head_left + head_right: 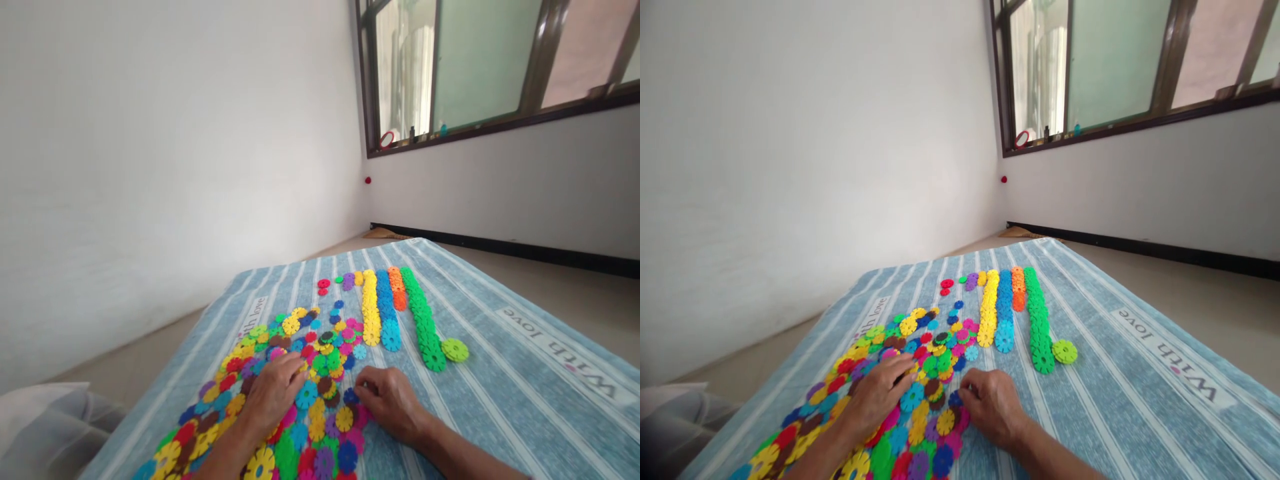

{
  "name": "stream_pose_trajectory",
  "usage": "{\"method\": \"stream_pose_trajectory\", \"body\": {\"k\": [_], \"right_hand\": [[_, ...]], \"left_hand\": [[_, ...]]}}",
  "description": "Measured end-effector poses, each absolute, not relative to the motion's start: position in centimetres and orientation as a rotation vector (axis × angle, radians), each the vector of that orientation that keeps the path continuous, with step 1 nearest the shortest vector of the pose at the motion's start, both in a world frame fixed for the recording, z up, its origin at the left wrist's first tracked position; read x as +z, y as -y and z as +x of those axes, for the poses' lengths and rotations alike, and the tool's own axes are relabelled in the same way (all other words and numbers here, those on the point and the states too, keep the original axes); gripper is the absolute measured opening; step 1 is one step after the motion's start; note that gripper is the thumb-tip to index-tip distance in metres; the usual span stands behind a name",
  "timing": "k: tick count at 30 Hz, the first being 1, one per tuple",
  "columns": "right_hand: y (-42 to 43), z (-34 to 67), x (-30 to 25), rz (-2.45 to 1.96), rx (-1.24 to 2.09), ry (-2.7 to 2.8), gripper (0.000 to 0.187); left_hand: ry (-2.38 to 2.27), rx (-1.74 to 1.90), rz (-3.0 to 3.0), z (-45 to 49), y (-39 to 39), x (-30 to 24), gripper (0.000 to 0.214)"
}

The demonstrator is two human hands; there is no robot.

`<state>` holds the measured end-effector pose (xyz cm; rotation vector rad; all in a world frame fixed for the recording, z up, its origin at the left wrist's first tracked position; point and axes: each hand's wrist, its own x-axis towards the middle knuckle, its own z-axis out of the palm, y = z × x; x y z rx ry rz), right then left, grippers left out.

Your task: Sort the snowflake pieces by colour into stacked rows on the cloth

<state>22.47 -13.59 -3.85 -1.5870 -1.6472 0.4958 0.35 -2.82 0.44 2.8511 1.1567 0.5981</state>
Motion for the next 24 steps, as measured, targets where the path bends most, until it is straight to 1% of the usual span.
{"method": "stream_pose_trajectory", "body": {"k": [4,14,24], "right_hand": [[13.6,22.6,-3.9,-1.578,0.490,1.652,0.016],[14.3,22.7,-3.1,-1.569,0.529,1.680,0.017],[15.1,23.2,-3.1,-1.550,0.610,1.727,0.027]], "left_hand": [[-1.180,0.642,2.881,-0.3,3.4,-0.5,0.020],[-1.069,0.724,2.891,-0.5,3.9,-0.8,0.022],[-1.057,0.679,2.802,-1.0,4.2,-1.0,0.023]]}}
